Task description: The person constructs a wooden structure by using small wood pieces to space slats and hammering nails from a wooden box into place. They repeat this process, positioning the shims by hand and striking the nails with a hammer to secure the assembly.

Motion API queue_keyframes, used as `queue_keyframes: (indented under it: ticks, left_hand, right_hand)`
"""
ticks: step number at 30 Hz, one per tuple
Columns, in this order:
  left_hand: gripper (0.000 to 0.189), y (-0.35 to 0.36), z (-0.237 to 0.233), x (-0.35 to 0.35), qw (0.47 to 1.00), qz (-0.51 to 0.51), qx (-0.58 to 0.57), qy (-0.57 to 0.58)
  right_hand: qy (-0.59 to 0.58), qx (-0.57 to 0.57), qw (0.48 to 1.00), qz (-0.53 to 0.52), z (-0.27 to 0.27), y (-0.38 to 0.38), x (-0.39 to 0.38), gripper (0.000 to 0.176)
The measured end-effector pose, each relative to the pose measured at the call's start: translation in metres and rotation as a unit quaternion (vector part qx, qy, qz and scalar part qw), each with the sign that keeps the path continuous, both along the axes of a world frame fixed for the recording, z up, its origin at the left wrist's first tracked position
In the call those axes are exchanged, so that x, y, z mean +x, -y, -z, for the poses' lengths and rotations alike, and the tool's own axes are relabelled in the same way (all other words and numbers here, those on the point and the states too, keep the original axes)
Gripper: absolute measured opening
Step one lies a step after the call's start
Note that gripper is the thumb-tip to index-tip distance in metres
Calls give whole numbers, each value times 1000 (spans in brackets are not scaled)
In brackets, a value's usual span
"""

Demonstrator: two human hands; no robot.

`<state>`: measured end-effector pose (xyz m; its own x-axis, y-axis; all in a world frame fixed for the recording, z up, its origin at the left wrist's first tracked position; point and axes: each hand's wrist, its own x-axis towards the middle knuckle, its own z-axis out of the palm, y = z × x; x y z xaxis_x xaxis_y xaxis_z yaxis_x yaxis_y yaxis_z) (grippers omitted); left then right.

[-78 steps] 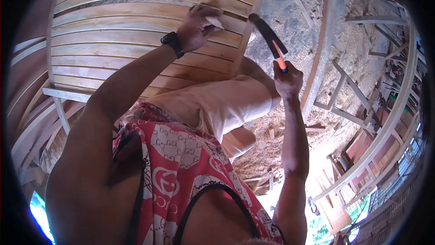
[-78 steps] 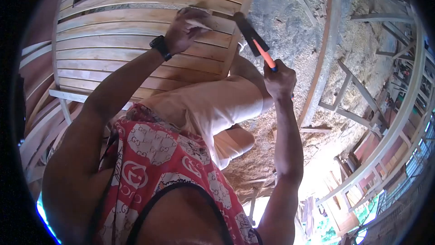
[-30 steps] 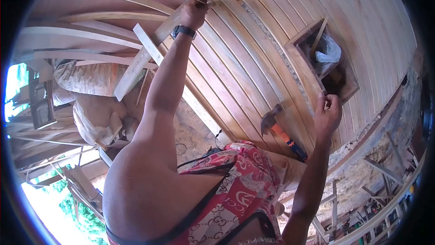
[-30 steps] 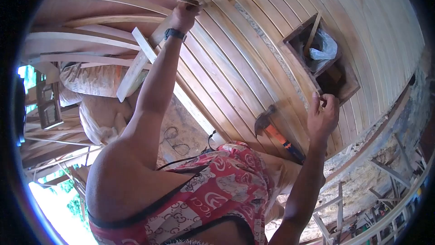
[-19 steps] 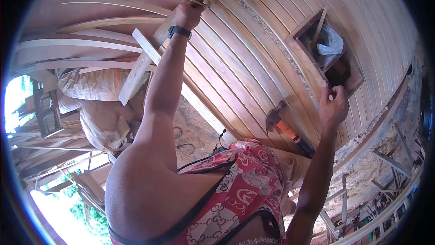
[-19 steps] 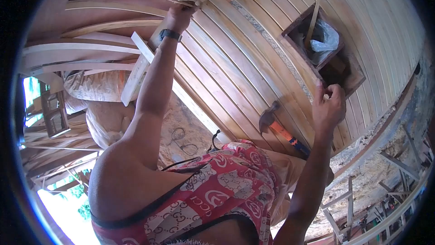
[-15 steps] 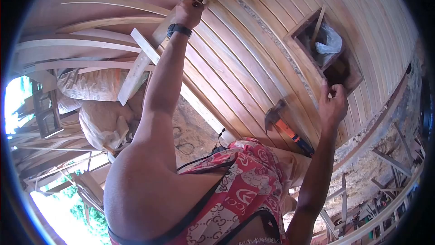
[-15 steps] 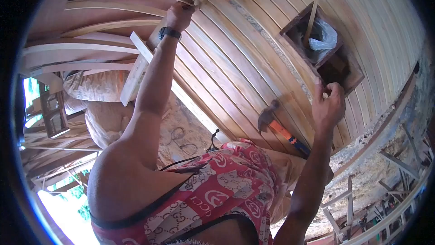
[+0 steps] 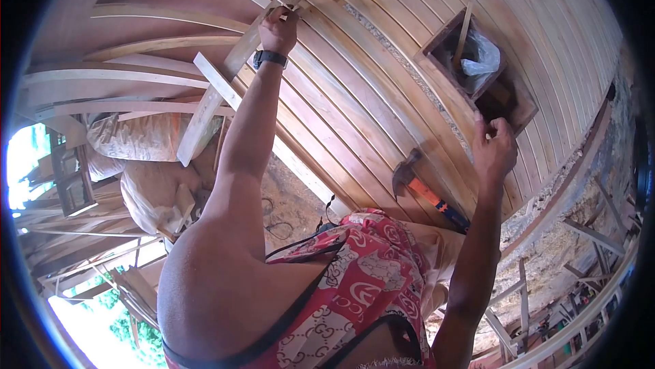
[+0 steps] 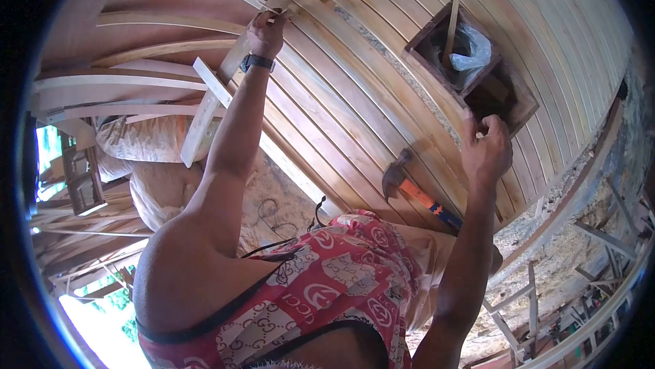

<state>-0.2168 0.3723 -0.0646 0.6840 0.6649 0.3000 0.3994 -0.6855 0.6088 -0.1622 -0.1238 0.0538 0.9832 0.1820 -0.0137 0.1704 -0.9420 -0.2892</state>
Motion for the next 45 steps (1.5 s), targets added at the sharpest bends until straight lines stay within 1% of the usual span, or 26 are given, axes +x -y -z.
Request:
queue_keyframes:
  ticks: [3, 8, 10, 12, 14, 16, 18, 19, 20, 22, 24, 27, 28, 30, 31, 32, 33, 34, 35, 36, 37, 39, 40, 42, 43, 45]
  left_hand:
    - [34, -3, -2, 1, 999, 14, -30, 20]
    - [35, -8, -33, 1, 992, 55, -42, -108]
    - [33, -12, -27, -1, 992, 59, -58, -97]
    - [28, -26, -12, -3, 997, 10, -31, 64]
    - [23, -30, -25, -5, 991, 22, -108, 81]
    - [21, -7, -49, -5, 980, 37, -197, 16]
    - [27, -3, -29, -21, 939, 162, -284, -106]
    - [29, 15, -28, -27, 927, 251, -170, -221]
    - [32, 32, -30, -37, 885, 330, -46, -325]
    - [37, 87, -67, -57, 854, 208, -282, -383]
    - [39, 110, -61, -73, 841, 232, -256, -416]
    - [51, 133, -62, -79, 813, 252, -200, -486]
    - [51, 137, -64, -78, 812, 254, -199, -486]
    - [56, 143, -71, -78, 846, 248, -58, -469]
    - [50, 142, -66, -83, 881, 247, -8, -403]
    - [50, 140, -66, -79, 881, 248, -6, -402]
    - [44, 138, -67, -71, 911, 283, -35, -299]
    - [39, 140, -78, -62, 928, 313, -63, -191]
    - [27, 147, -89, -55, 933, 313, -89, -154]
    - [27, 156, -104, -48, 934, 309, -90, -155]
    - [25, 163, -115, -41, 936, 309, -101, -137]
    - [19, 179, -110, -26, 939, 320, -111, -54]
    - [19, 184, -98, -19, 939, 324, -116, -25]
    - [18, 188, -69, -7, 939, 332, -92, -7]
    - [17, 187, -60, -3, 944, 320, -81, -6]
    - [16, 177, -43, 1, 959, 276, -69, 8]
  right_hand:
    - [4, 7, 1000, -5, -4, -2, 0, 45]
    - [7, 8, 1000, -14, -2, -1, 1, 43]
    - [7, 16, 1000, -8, -4, -3, 2, 43]
    - [4, 15, 1000, 1, -1, -3, 1, 42]
    - [2, -9, 1000, -30, 9, 6, 6, 42]
    - [-105, -28, 993, 36, -16, -5, 15, 36]
    - [-62, 143, 987, 27, -8, 6, 27, 25]
    - [-54, 134, 989, 39, -3, 10, 35, 25]
    - [3, 147, 989, 0, 2, 12, 44, 18]
    - [61, 152, 986, -36, 15, 22, 60, 14]
    - [-59, 47, 993, -92, 27, 26, 75, 17]
    - [-113, -68, 991, -28, 33, 9, 89, 20]
    - [-112, -68, 991, -26, 33, 5, 92, 20]
    - [-130, -59, 987, -75, 35, 0, 98, 22]
    - [-129, -58, 987, -73, 38, -3, 99, 22]
    - [-125, -39, 991, -17, 42, -7, 98, 22]
    - [-120, -19, 992, 37, 47, -13, 98, 22]
    - [-119, -16, 992, 35, 31, -23, 97, 22]
    - [-98, 8, 991, 88, 13, -28, 94, 23]
    - [-77, 30, 987, 138, -3, -35, 88, 24]
    - [-78, 31, 988, 134, -10, -41, 83, 24]
    - [72, 89, 991, -76, -18, -53, 76, 22]
    - [72, 92, 990, -73, -5, -58, 80, 22]
    - [23, 65, 949, -307, 30, -72, 98, 18]
    - [-64, -12, 970, -235, 30, -81, 97, 20]
    - [-87, -36, 982, -165, 29, -92, 111, 25]
